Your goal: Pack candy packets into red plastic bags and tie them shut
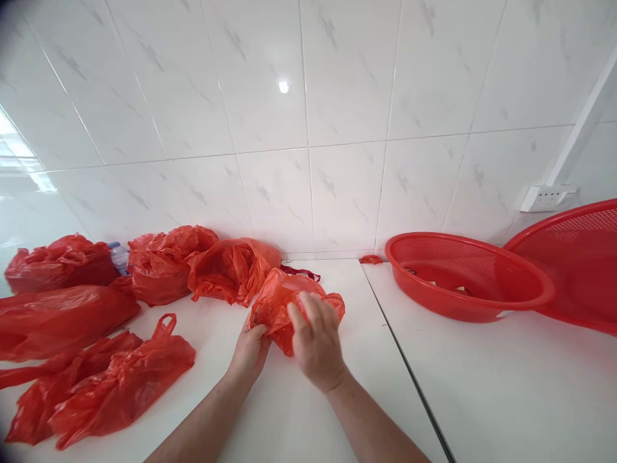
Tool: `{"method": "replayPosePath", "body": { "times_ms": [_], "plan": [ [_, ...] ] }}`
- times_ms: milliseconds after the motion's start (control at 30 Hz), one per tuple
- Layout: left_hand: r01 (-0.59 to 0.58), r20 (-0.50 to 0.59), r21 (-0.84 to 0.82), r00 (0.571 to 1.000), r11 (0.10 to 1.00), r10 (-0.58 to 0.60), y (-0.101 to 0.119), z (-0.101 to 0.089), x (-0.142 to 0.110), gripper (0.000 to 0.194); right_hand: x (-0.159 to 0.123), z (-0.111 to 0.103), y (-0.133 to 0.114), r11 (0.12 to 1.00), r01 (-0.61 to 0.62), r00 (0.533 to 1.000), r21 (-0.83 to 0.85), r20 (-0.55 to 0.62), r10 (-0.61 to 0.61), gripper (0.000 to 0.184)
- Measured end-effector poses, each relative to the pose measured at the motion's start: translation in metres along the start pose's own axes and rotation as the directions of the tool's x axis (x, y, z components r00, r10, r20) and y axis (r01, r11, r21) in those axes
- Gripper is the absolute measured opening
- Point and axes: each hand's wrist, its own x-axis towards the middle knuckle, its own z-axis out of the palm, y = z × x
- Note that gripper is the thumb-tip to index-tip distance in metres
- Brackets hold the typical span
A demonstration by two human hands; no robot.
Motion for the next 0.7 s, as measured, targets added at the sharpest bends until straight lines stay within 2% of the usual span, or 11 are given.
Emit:
{"method": "replayPosePath", "body": {
  "times_ms": [67,133,200,267,333,400,467,500,567,633,700],
  "plan": [
    [-0.008,0.012,0.018,1.000,1.000,0.008,0.002,0.002,-0.002,0.033,-0.002,0.000,-0.018,0.990,0.078,0.996,0.113,0.027,-0.081,0.055],
    [0.000,0.021,0.023,1.000,1.000,-0.001,0.003,0.003,-0.003,0.030,-0.002,0.001,-0.028,0.980,0.056,0.995,0.191,0.067,-0.070,0.053],
    [0.017,0.028,-0.010,0.999,1.000,-0.017,0.004,0.003,-0.003,0.035,-0.001,0.003,-0.023,0.966,-0.066,0.991,0.251,0.131,0.034,0.047],
    [0.045,0.026,-0.072,0.999,0.996,-0.043,0.003,0.002,-0.001,0.037,0.001,0.006,-0.009,0.904,-0.298,0.943,0.306,0.242,0.229,0.039],
    [0.081,0.025,-0.133,0.997,0.988,-0.079,0.001,0.000,0.002,0.033,0.003,0.006,0.006,0.726,-0.597,0.787,0.341,0.422,0.449,0.033],
    [0.123,0.029,-0.186,0.992,0.975,-0.119,0.000,-0.003,0.005,0.028,0.006,0.004,0.015,0.462,-0.821,0.557,0.336,0.649,0.518,0.028],
    [0.153,0.040,-0.229,0.988,0.961,-0.148,0.001,-0.005,0.006,0.027,0.010,-0.001,0.015,0.218,-0.919,0.389,0.329,0.849,0.357,0.020],
    [0.168,0.049,-0.243,0.986,0.955,-0.161,0.002,-0.005,0.006,0.026,0.012,-0.004,0.012,0.124,-0.932,0.360,0.340,0.905,0.225,0.016],
    [0.188,0.060,-0.249,0.982,0.950,-0.179,0.006,-0.004,0.003,0.021,0.015,-0.010,0.003,0.008,-0.930,0.367,0.368,0.930,-0.021,0.012],
    [0.206,0.077,-0.234,0.978,0.950,-0.193,0.009,0.000,-0.002,0.019,0.018,-0.014,-0.005,0.055,-0.912,0.396,0.406,0.908,-0.133,0.014],
    [0.229,0.105,-0.201,0.972,0.953,-0.211,0.011,0.003,-0.005,0.026,0.019,-0.015,-0.011,0.255,-0.874,0.399,0.414,0.910,-0.111,0.016]
  ]
}}
